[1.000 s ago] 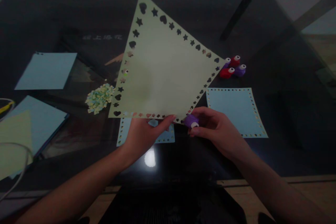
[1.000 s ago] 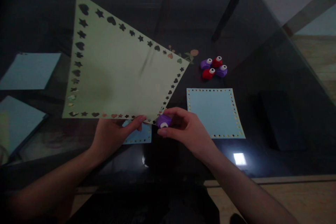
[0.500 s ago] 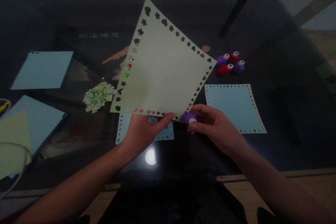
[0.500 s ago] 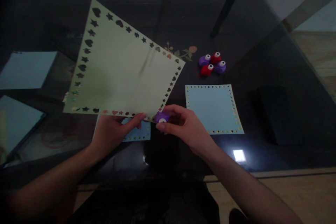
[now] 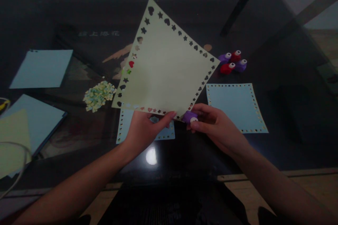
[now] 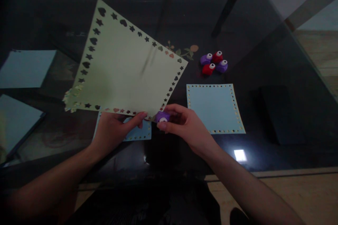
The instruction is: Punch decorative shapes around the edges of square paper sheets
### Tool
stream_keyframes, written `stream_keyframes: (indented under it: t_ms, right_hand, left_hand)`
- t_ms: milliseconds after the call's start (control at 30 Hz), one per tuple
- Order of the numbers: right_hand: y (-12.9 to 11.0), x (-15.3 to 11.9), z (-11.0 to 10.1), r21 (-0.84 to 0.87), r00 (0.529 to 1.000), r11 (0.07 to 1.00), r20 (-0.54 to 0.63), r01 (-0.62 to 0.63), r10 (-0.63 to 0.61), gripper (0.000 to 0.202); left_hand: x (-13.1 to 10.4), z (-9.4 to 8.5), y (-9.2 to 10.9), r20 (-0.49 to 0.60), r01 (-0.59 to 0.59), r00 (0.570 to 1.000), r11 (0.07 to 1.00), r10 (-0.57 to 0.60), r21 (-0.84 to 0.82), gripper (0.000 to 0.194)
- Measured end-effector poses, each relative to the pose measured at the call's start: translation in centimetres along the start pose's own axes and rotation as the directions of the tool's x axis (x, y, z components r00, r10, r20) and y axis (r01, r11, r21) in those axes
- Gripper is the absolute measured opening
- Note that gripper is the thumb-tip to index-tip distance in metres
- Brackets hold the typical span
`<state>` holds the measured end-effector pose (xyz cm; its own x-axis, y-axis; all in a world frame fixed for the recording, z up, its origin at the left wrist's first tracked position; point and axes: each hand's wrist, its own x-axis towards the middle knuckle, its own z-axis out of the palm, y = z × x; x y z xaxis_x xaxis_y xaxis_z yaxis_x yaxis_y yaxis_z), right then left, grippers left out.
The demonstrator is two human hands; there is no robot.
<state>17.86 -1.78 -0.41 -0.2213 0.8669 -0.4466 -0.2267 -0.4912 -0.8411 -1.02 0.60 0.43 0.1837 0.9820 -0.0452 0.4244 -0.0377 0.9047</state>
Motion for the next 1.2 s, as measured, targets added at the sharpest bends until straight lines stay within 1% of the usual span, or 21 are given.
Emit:
stream_keyframes:
  t_ms: [67,167,233,300,433,533,633,800,900,1033,1200]
  right_hand:
    - [-0.08,-0.02,-0.08,0.024,1.0,1.0,0.004,-0.02,0.019,0.032]
    - [-0.12,-0.02,-0.11,0.037,1.0,0.999,-0.003,-0.025,0.025,0.032]
    - [-0.07,0.0,-0.1,0.032,1.0,0.999,-0.012,-0.024,0.024,0.032]
    - [0.01,0.01,-0.07,0.024,1.0,1.0,-0.018,-0.019,0.02,0.033]
    - [0.22,-0.06,-0.05,0.011,1.0,1.0,0.013,0.021,-0.021,0.029]
    - [0.4,-0.05,-0.05,0.021,0.999,0.999,0.035,0.034,-0.034,0.027]
    - [0.54,0.07,-0.04,0.023,0.999,1.0,0.035,0.022,-0.023,0.029]
    - [0.53,0.14,-0.02,0.017,0.999,1.0,0.026,0.02,-0.021,0.03]
    - [0.49,0.08,-0.05,0.013,1.0,1.0,0.023,0.017,-0.018,0.03]
    - [0.36,0.03,0.07,0.049,0.999,0.999,0.047,0.013,-0.015,0.028]
    - [0.13,-0.03,0.36,0.137,0.997,0.991,0.069,0.01,-0.02,0.02]
  left_hand:
    - [0.02,0.02,0.08,0.008,0.016,1.0,1.0,-0.016,-0.012,0.033]
    - [0.01,0.06,0.17,-0.014,-0.005,1.0,1.0,0.005,0.008,0.033]
    - [-0.01,0.06,0.2,-0.026,-0.026,0.999,0.999,0.027,0.042,0.033]
    - [-0.07,0.06,0.22,-0.011,-0.038,0.999,0.996,0.039,0.085,0.033]
    - [-0.25,0.15,0.08,0.01,-0.097,0.995,0.976,0.097,0.193,0.034]
    - [-0.39,0.23,-0.16,0.009,-0.14,0.99,0.963,0.142,0.231,0.035]
    - [-0.43,0.16,-0.38,0.005,-0.14,0.99,0.955,0.144,0.26,0.036]
    - [-0.27,-0.03,-0.31,0.015,-0.107,0.994,0.946,0.107,0.305,0.038]
    - [-0.15,-0.02,-0.06,0.052,-0.066,0.997,0.971,0.055,0.229,0.036]
    - [0.0,0.04,0.15,0.089,0.039,0.995,0.994,-0.048,0.103,0.034]
    - [0.17,0.01,0.02,0.096,0.101,0.99,0.993,-0.107,0.065,0.033]
